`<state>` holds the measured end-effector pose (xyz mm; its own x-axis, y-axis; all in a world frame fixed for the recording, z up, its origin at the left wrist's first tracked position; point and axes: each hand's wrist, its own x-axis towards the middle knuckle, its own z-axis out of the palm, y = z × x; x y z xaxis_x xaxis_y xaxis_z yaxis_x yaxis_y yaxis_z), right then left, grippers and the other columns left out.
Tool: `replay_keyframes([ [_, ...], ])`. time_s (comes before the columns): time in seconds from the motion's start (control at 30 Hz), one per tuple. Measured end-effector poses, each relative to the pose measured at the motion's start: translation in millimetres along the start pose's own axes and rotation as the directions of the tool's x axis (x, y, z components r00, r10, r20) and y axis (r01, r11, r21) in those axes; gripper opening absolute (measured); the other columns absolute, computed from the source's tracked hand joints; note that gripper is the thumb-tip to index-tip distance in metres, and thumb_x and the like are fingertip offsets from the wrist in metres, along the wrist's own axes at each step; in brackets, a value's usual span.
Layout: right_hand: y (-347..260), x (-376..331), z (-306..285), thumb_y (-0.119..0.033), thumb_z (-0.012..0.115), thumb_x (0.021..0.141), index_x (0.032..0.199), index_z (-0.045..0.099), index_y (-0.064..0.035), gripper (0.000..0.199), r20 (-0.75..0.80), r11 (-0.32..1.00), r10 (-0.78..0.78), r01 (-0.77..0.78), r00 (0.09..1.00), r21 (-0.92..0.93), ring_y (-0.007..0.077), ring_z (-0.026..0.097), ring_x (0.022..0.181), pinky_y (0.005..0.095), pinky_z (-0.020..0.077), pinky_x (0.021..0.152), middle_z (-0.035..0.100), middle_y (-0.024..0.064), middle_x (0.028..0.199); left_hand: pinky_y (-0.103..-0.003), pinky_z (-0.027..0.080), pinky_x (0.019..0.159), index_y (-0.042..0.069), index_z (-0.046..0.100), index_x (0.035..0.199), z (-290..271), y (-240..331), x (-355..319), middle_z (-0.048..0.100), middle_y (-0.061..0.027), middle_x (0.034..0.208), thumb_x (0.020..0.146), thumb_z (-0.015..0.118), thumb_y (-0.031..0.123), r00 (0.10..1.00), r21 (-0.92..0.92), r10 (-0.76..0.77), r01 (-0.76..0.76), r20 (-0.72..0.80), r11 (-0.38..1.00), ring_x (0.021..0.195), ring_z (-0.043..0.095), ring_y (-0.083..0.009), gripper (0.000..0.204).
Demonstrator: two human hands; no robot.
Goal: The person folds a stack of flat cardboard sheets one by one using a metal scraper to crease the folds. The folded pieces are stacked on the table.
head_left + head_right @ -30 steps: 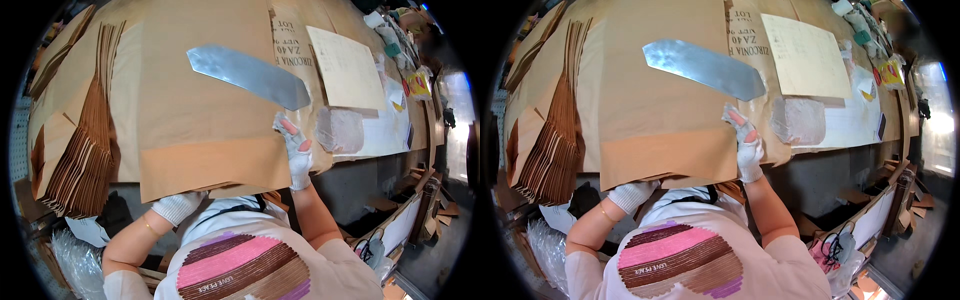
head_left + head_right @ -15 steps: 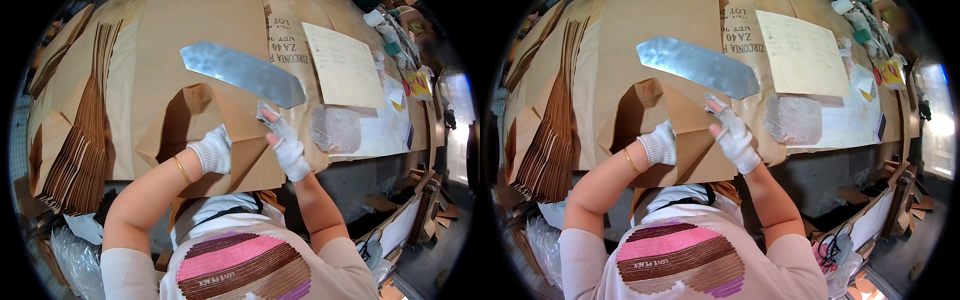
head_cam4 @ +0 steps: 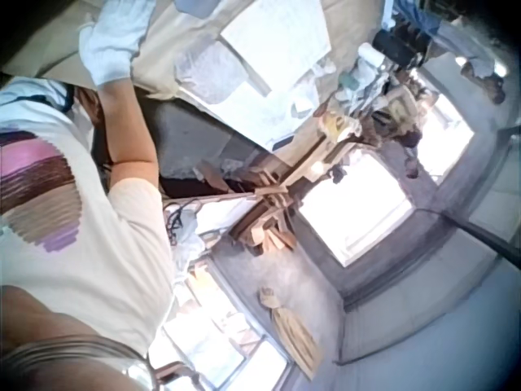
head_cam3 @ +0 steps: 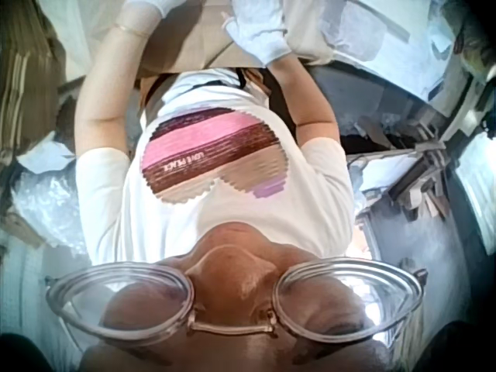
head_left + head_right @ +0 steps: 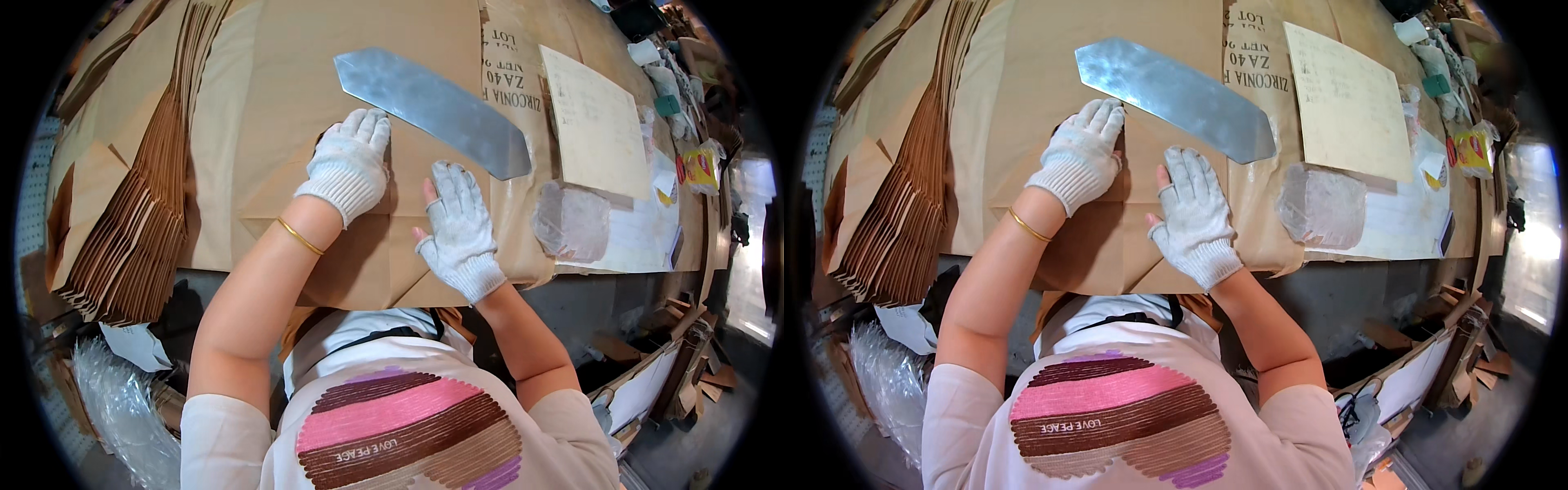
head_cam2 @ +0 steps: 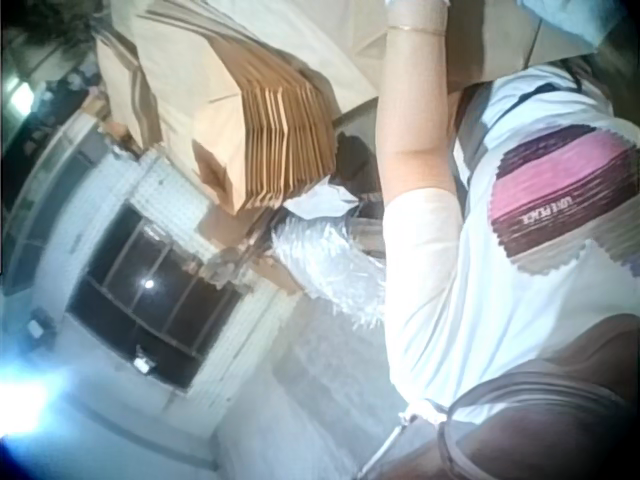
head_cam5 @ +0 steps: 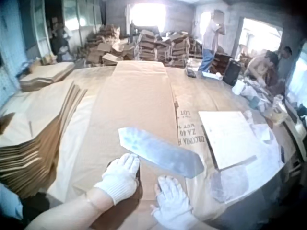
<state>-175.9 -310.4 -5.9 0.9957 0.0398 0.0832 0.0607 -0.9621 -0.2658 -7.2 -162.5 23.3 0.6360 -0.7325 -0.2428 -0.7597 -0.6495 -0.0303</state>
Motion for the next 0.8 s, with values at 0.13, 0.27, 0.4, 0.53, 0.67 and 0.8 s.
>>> replay_keyframes([
  [0.13,7.5,-18.7,-2.5,-0.035,0.079,0.077,0.140,0.051,0.0085,0.081,0.016,1.000,0.019,-0.019,1.000,0.018,0.0460,0.034,0.147,0.0547,0.0239,0.125,0.040,0.0275,0.157,-0.040,0.043,0.111,-0.005,0.051,0.145,-114.5,-11.4,-51.4,0.061,-0.0203,0.142,0.094,0.063,0.033,0.927,-0.454,0.153,0.020,0.342,0.891,0.126,0.060,-0.0318,0.065],
  [0.27,-9.2,-2.8,-3.5,-0.037,0.079,0.076,0.138,0.052,0.0094,0.082,-0.014,0.999,-0.016,0.017,1.000,0.028,0.0484,0.035,0.145,0.0575,0.0241,0.124,0.042,0.0289,0.154,-0.040,0.035,0.118,-0.009,0.052,0.145,-48.7,-94.1,-120.6,0.057,-0.0219,0.148,0.105,0.043,0.057,0.925,-0.935,-0.147,-0.336,-0.350,0.111,0.138,0.053,-0.0313,0.078],
  [0.4,-15.7,68.1,8.9,-0.042,0.075,0.081,0.140,0.052,0.0084,0.081,-0.067,0.994,-0.088,0.092,0.994,0.054,0.0467,0.034,0.147,0.0570,0.0231,0.124,0.042,0.0273,0.155,-0.040,0.024,0.126,-0.008,0.049,0.148,46.0,-133.2,-145.3,0.051,-0.0194,0.154,0.107,0.028,0.064,0.980,-0.997,-0.185,-0.061,-0.067,0.036,0.149,0.041,-0.0300,0.086],
  [0.53,-12.0,73.4,18.8,-0.043,0.074,0.084,0.143,0.052,0.0056,0.079,-0.073,0.994,-0.110,0.111,0.991,0.001,0.0440,0.033,0.149,0.0564,0.0228,0.125,0.041,0.0262,0.156,-0.041,0.024,0.125,-0.007,0.049,0.149,41.0,-122.5,-152.3,0.050,-0.0204,0.156,0.104,0.029,0.070,0.966,-0.890,-0.080,-0.193,-0.247,0.413,0.151,0.038,-0.0350,0.092],
  [0.67,-13.8,73.6,19.6,-0.043,0.074,0.084,0.144,0.052,0.0046,0.080,-0.097,0.993,-0.120,0.120,0.988,-0.006,0.0432,0.034,0.148,0.0553,0.0225,0.126,0.042,0.0251,0.157,-0.049,0.034,0.120,-0.003,0.048,0.148,64.9,-104.3,-148.8,0.048,-0.0244,0.155,0.094,0.060,0.048,0.893,-0.533,-0.034,-0.238,-0.450,0.812,0.147,0.039,-0.0463,0.075],
  [0.8,-12.7,73.5,21.8,-0.041,0.075,0.083,0.144,0.052,0.0037,0.079,-0.107,0.991,-0.132,0.128,0.985,-0.046,0.0430,0.035,0.147,0.0544,0.0237,0.125,0.042,0.0251,0.157,-0.052,0.036,0.119,0.000,0.041,0.154,68.1,-92.4,-144.7,0.044,-0.0232,0.158,0.083,0.074,0.041,0.887,-0.359,-0.032,-0.153,-0.461,0.921,0.147,0.038,-0.0462,0.089],
])
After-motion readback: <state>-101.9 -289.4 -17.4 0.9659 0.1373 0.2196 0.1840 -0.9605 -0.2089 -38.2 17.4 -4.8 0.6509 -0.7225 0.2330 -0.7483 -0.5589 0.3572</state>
